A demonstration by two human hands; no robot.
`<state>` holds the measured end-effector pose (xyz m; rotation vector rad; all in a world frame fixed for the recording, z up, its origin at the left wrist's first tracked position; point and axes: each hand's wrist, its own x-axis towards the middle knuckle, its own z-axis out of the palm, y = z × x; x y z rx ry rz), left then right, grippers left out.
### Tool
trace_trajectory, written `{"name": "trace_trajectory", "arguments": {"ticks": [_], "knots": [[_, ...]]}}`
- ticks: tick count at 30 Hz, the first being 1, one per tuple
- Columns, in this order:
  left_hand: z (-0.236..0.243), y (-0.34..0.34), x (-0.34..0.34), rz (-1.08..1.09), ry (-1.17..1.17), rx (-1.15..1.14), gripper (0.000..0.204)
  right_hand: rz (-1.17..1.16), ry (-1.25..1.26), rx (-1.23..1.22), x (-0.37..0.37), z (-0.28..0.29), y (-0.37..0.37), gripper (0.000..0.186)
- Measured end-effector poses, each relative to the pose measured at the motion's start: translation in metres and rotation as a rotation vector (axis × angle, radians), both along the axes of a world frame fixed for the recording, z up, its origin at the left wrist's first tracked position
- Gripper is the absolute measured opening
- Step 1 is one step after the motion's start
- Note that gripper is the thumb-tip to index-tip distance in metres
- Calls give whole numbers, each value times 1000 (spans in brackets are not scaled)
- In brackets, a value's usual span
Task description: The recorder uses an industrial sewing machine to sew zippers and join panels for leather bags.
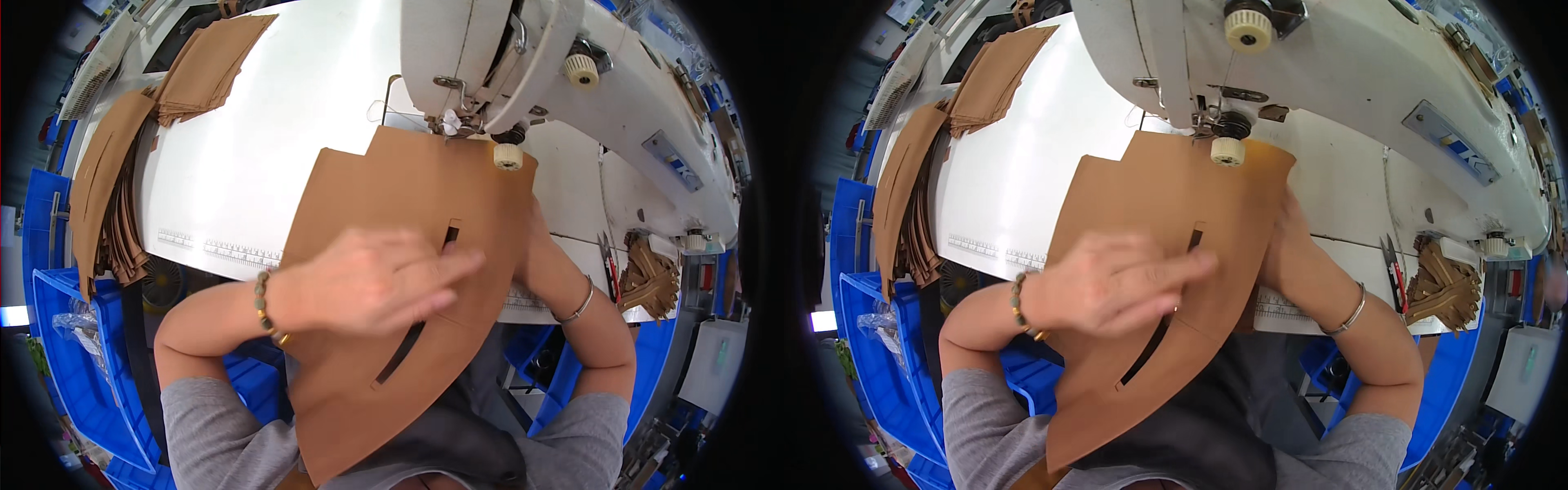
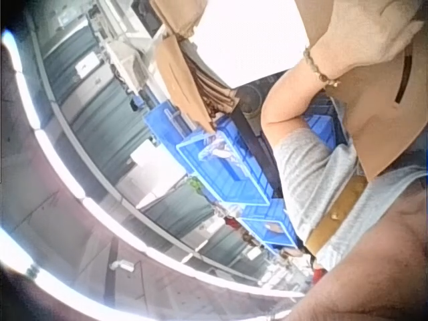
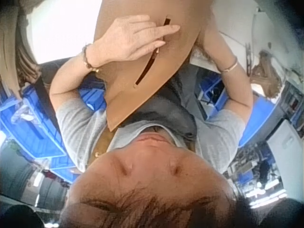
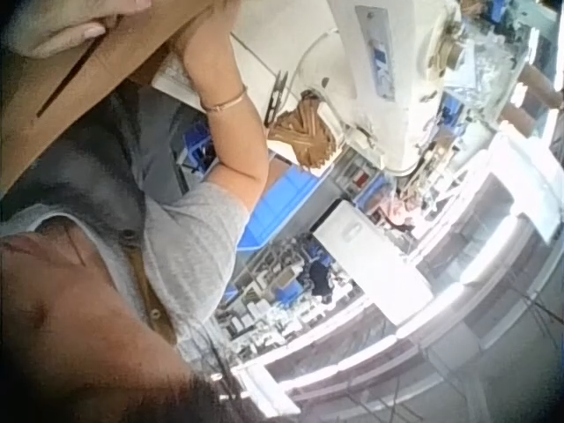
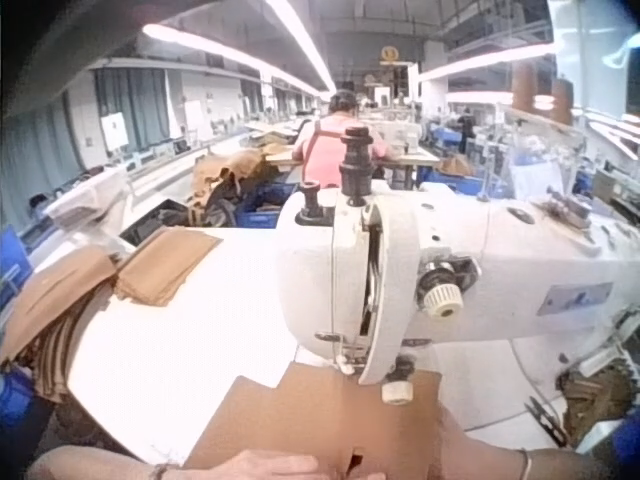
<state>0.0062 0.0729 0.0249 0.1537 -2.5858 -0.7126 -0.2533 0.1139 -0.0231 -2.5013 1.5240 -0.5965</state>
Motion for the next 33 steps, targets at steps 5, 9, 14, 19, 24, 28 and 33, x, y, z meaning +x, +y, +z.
{"name": "trace_trajectory", "arguments": {"ticks": [5,9,14,19,24,28,33], "knots": [[-30,-13,-4,381,-300,-85,73,-18,-11,-64,4,1,1,64],[-31,7,-4,427,-343,-76,73,11,-4,-157,4,2,-2,66],[-22,-1,-9,476,-390,-68,67,25,45,-169,4,2,-4,70],[-28,-21,-14,438,-309,-217,58,18,41,-167,7,3,-6,73],[-35,-23,-14,450,-278,-217,57,-9,33,-115,8,3,-4,72],[-37,-25,-17,472,-270,-202,57,6,76,-51,7,5,-3,73],[-38,-32,-21,488,-253,-214,54,6,45,-55,9,8,-4,69]]}}
